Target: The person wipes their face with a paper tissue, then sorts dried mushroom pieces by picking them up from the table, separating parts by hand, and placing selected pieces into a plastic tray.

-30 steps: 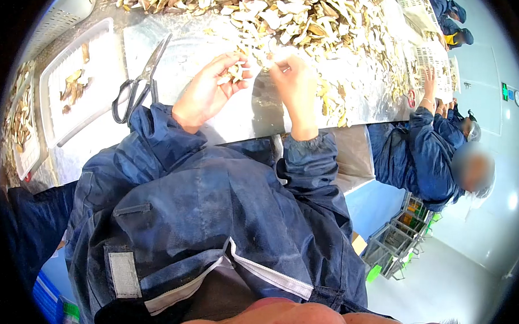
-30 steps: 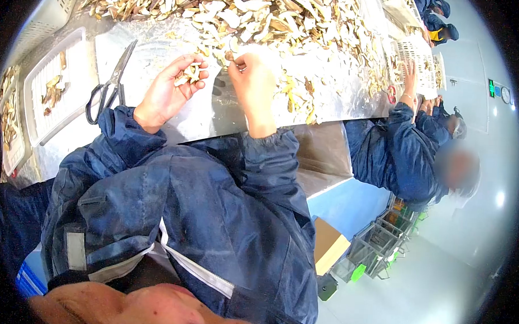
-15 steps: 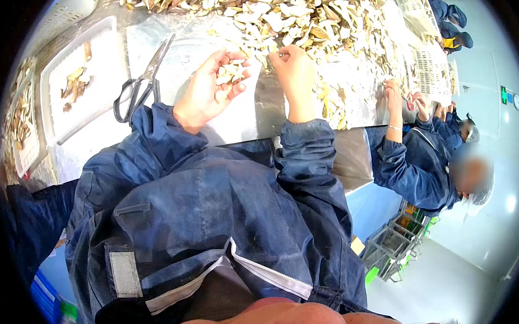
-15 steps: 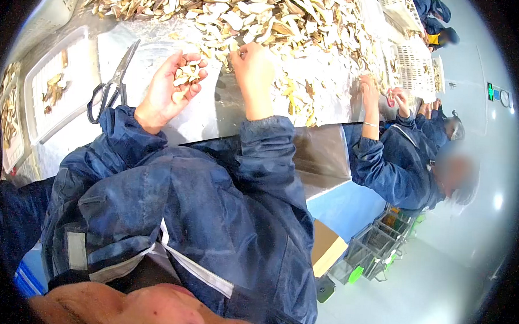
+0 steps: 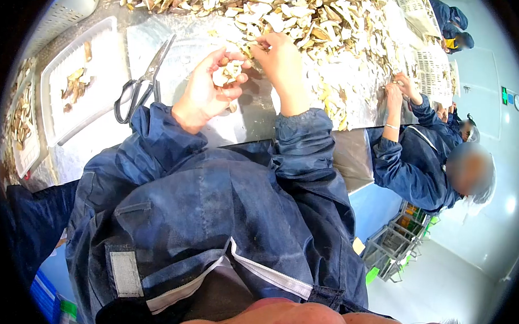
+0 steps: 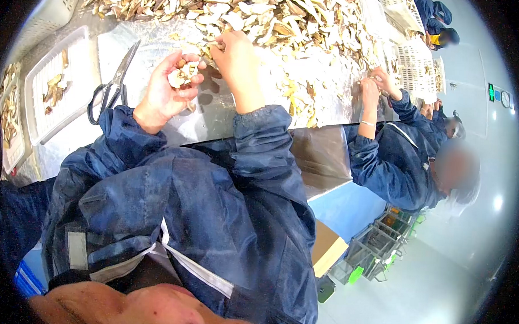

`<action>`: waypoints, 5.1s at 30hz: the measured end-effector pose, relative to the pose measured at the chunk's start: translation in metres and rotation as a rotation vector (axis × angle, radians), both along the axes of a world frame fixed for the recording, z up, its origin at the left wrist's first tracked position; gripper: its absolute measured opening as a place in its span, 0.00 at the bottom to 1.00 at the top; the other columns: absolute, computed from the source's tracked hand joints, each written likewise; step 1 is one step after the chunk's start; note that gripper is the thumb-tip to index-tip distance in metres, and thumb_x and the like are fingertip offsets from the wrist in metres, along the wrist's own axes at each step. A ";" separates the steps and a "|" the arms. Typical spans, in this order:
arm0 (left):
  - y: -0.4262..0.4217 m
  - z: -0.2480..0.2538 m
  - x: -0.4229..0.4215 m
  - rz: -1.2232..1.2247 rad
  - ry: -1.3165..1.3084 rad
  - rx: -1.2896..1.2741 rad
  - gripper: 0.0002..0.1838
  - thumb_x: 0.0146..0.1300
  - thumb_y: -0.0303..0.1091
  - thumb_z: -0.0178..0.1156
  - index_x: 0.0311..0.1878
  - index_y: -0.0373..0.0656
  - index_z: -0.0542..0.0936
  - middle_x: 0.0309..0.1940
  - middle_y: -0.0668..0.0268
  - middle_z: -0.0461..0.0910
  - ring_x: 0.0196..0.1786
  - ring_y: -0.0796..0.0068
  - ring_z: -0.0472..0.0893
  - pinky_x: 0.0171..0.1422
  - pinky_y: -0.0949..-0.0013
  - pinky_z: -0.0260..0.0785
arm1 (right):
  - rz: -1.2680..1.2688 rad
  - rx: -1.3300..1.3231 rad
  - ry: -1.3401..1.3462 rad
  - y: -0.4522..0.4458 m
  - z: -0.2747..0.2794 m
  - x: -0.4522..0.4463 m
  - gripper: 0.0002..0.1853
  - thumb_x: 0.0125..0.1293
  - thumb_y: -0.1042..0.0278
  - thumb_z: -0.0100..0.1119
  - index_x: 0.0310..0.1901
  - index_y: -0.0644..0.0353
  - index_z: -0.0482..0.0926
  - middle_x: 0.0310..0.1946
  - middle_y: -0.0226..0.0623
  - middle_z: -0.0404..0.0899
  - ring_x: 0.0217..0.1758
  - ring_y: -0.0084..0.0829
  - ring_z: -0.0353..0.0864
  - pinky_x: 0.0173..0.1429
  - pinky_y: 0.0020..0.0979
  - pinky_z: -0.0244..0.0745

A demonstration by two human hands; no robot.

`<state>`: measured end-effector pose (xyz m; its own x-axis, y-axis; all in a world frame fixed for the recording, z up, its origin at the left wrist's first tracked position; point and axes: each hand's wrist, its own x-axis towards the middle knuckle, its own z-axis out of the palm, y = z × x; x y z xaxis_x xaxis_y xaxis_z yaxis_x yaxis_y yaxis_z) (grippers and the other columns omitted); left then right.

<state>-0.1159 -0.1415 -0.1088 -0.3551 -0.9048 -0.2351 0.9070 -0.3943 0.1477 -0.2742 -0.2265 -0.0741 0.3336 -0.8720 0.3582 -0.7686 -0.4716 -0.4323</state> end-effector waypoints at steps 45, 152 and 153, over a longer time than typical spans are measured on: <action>-0.002 0.005 0.001 0.198 -0.170 0.031 0.15 0.76 0.42 0.48 0.49 0.41 0.77 0.42 0.60 0.81 0.39 0.69 0.80 0.37 0.71 0.73 | -0.055 0.314 -0.140 -0.003 0.008 -0.020 0.10 0.54 0.65 0.73 0.37 0.58 0.86 0.32 0.38 0.80 0.36 0.33 0.81 0.41 0.32 0.75; 0.053 0.053 0.199 0.857 -2.250 -0.118 0.25 0.75 0.53 0.50 0.66 0.47 0.75 0.62 0.57 0.75 0.62 0.61 0.76 0.63 0.55 0.67 | 0.013 0.327 -0.164 0.104 -0.002 -0.011 0.11 0.57 0.65 0.69 0.36 0.62 0.80 0.28 0.41 0.81 0.32 0.42 0.83 0.37 0.39 0.78; 0.050 0.064 0.178 0.862 -1.977 -0.233 0.23 0.76 0.48 0.51 0.65 0.44 0.75 0.60 0.57 0.76 0.60 0.64 0.78 0.60 0.59 0.70 | -0.008 0.381 -0.231 0.100 0.001 -0.012 0.10 0.58 0.66 0.69 0.36 0.63 0.80 0.28 0.41 0.82 0.31 0.39 0.83 0.36 0.37 0.78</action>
